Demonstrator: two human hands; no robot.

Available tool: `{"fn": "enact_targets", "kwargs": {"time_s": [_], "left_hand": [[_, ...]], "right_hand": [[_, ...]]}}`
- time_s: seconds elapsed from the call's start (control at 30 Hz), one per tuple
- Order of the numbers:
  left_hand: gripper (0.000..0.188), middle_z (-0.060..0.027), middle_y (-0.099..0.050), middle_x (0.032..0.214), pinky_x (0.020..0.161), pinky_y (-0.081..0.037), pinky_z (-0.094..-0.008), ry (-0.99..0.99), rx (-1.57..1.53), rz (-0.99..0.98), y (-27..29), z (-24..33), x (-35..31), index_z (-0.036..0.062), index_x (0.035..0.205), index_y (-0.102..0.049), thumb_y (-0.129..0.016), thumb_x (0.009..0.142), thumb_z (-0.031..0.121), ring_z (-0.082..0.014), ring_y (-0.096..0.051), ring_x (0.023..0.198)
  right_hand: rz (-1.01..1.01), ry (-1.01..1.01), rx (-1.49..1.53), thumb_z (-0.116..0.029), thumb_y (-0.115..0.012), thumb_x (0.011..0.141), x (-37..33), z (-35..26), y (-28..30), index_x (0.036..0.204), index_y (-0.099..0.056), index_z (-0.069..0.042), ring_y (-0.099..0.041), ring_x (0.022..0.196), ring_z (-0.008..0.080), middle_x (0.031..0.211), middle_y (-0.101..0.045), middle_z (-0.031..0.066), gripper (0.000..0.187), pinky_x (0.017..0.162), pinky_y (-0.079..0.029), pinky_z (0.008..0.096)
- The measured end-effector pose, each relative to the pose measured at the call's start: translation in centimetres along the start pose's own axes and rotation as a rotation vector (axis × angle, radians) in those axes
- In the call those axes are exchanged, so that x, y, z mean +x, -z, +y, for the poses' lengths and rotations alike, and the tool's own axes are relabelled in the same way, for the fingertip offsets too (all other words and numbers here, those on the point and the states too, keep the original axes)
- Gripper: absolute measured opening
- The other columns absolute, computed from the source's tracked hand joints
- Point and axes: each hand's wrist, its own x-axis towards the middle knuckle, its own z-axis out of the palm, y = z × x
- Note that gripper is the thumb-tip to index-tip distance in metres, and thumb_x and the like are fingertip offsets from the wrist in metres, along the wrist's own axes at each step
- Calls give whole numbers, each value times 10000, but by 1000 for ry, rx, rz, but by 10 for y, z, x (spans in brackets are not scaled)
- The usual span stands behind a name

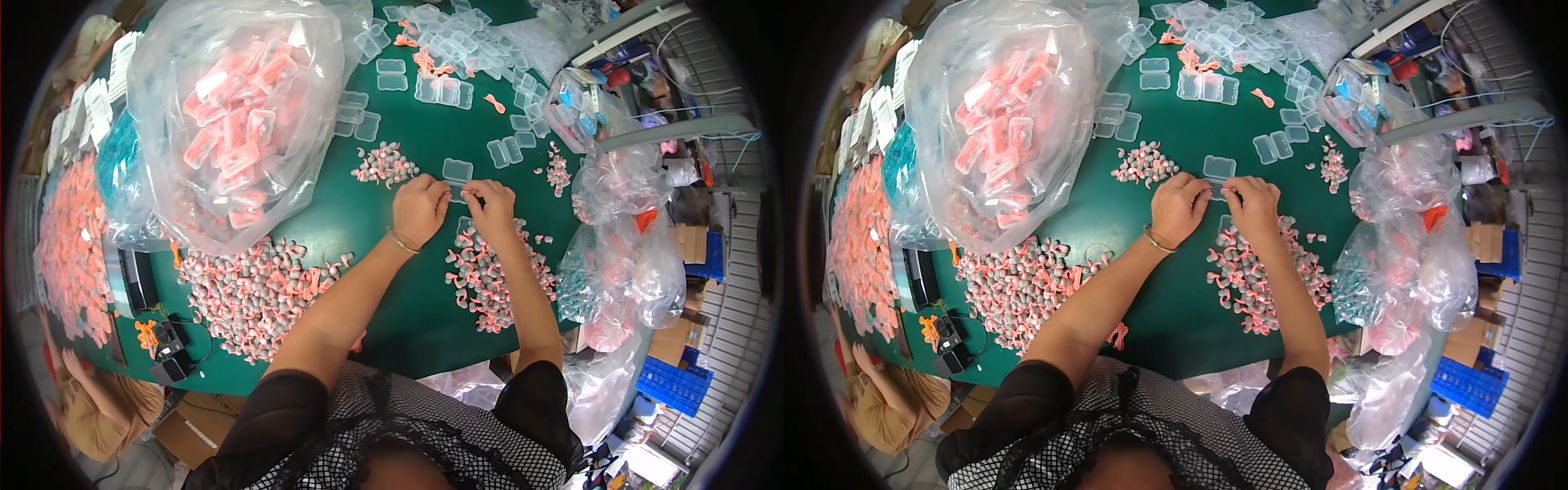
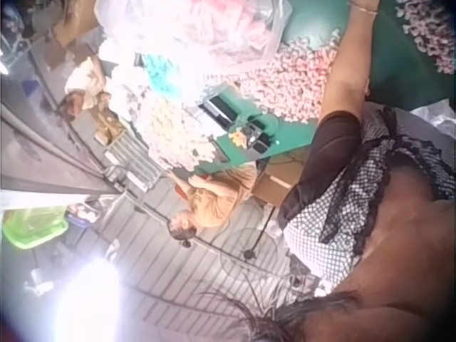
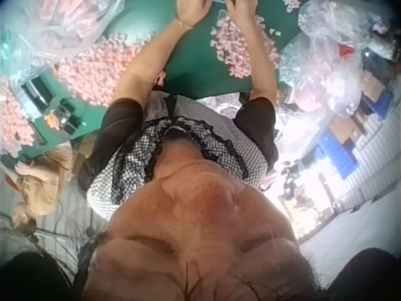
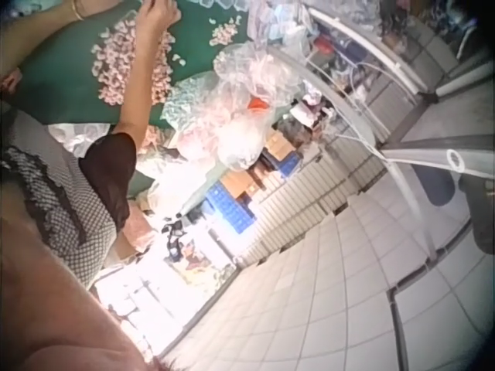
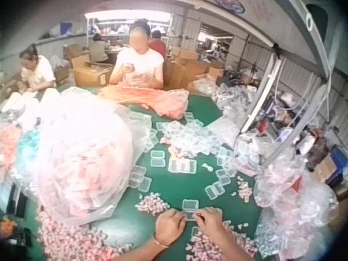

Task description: Sorting small pink and white objects into small plastic containers.

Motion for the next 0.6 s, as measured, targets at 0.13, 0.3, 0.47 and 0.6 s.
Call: {"fn": "enact_targets", "kwargs": {"time_s": [0.13,0.3,0.47,0.6], "left_hand": [[126,-66,-591,804,667,-463,-420,-40,-11,-21,2,0,0,84,882,-685,-719,778,146,-287,-604,766],[184,-70,-594,848,676,-462,-419,-70,-4,-70,5,-1,3,90,920,-676,-733,752,137,-284,-603,820],[197,-87,-613,852,673,-484,-433,-53,66,-29,21,-2,6,79,894,-673,-755,721,129,-303,-615,789],[145,-91,-586,811,661,-491,-436,-52,112,-23,15,-7,-2,103,839,-656,-722,717,145,-300,-605,761]], "right_hand": [[20,-5,-213,-174,-722,826,0,-6,-11,904,-696,-141,-612,882,220,873,-673,-14,88,858,-351,407],[32,137,-373,-162,-700,824,8,-13,-10,891,-697,-140,-604,899,216,894,-658,-10,70,844,-354,405],[156,131,-295,-151,-663,823,61,0,-3,873,-681,-116,-630,874,265,892,-674,45,63,772,-421,437],[227,95,-466,-104,-712,772,124,56,-2,1090,-675,-97,-643,1005,332,1087,-686,130,320,885,-495,441]]}}
